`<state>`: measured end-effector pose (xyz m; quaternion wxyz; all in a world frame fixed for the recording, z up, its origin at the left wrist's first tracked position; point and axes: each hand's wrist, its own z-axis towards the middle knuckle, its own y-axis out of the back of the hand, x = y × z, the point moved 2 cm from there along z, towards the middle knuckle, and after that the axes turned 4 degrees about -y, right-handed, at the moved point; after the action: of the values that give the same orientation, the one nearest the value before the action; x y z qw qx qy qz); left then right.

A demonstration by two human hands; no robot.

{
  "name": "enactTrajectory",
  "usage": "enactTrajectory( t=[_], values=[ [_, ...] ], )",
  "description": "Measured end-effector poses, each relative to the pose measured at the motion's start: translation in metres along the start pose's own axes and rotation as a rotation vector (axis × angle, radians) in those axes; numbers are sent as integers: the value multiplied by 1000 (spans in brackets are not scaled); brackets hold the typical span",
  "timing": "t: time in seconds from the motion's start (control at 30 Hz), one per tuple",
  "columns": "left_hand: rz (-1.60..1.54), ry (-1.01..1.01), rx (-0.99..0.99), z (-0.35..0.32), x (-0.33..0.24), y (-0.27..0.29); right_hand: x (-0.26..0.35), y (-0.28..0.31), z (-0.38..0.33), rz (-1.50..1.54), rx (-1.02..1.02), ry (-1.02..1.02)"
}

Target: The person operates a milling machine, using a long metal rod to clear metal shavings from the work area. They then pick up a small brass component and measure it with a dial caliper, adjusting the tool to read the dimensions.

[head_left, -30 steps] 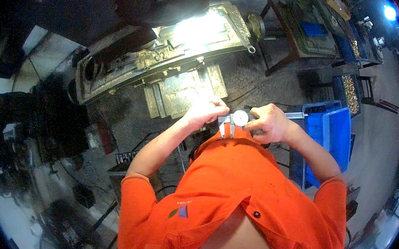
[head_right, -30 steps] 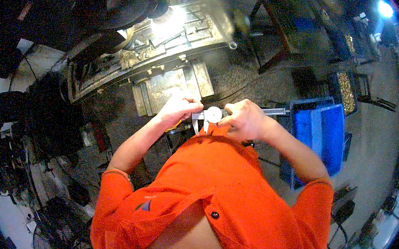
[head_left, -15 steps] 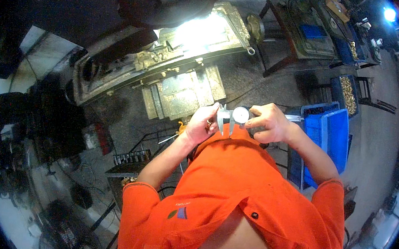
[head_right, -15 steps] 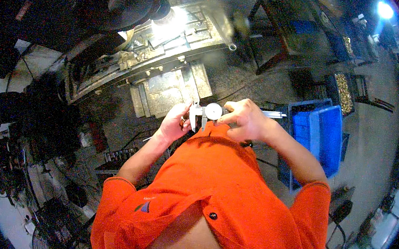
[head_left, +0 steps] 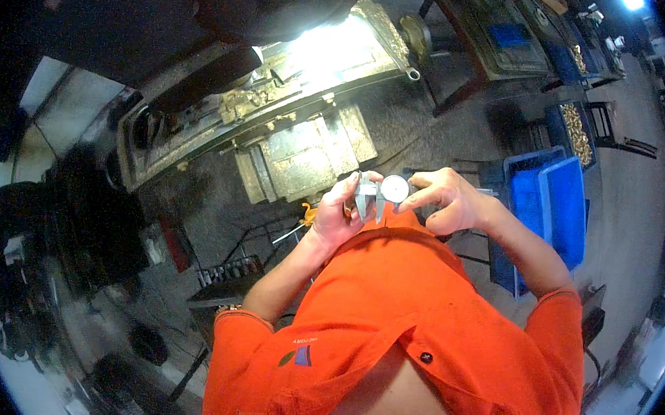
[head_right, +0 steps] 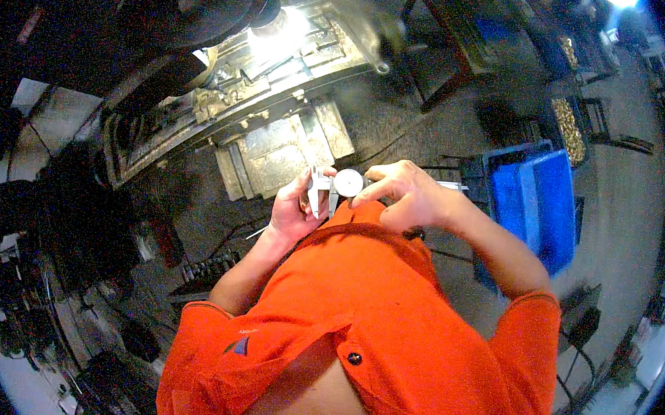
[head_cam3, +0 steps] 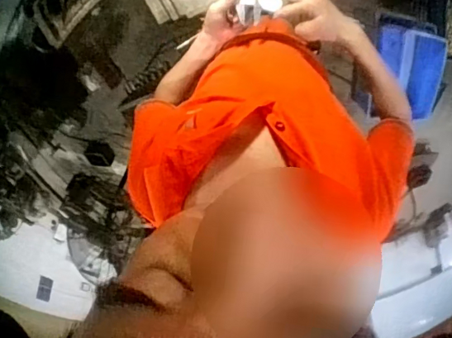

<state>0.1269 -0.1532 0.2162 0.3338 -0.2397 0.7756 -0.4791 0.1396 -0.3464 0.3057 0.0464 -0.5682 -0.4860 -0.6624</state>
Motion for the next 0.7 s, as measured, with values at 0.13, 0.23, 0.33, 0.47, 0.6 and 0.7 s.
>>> enactTrajectory(
  t=[0.13, 0.23, 0.33, 0.47, 0.6, 0.7],
  values=[
    [-84, 46, 15, -6, -3, 2, 11, -5, -1, 97, -15, -32],
    [-147, 136, 65, -13, -3, 10, 7, -12, -5, 95, -79, -17],
    [26, 134, 168, -26, 3, 12, 8, -14, -8, 53, -128, -33],
    [-13, 184, 283, -30, -2, 2, 12, -13, -4, 84, -104, -42],
    [-8, 151, 307, -29, -3, -1, 9, -15, 1, 119, -67, -108],
    [-9, 102, 338, -23, -2, 6, 8, -12, 12, 96, -77, 16]
  ],
)
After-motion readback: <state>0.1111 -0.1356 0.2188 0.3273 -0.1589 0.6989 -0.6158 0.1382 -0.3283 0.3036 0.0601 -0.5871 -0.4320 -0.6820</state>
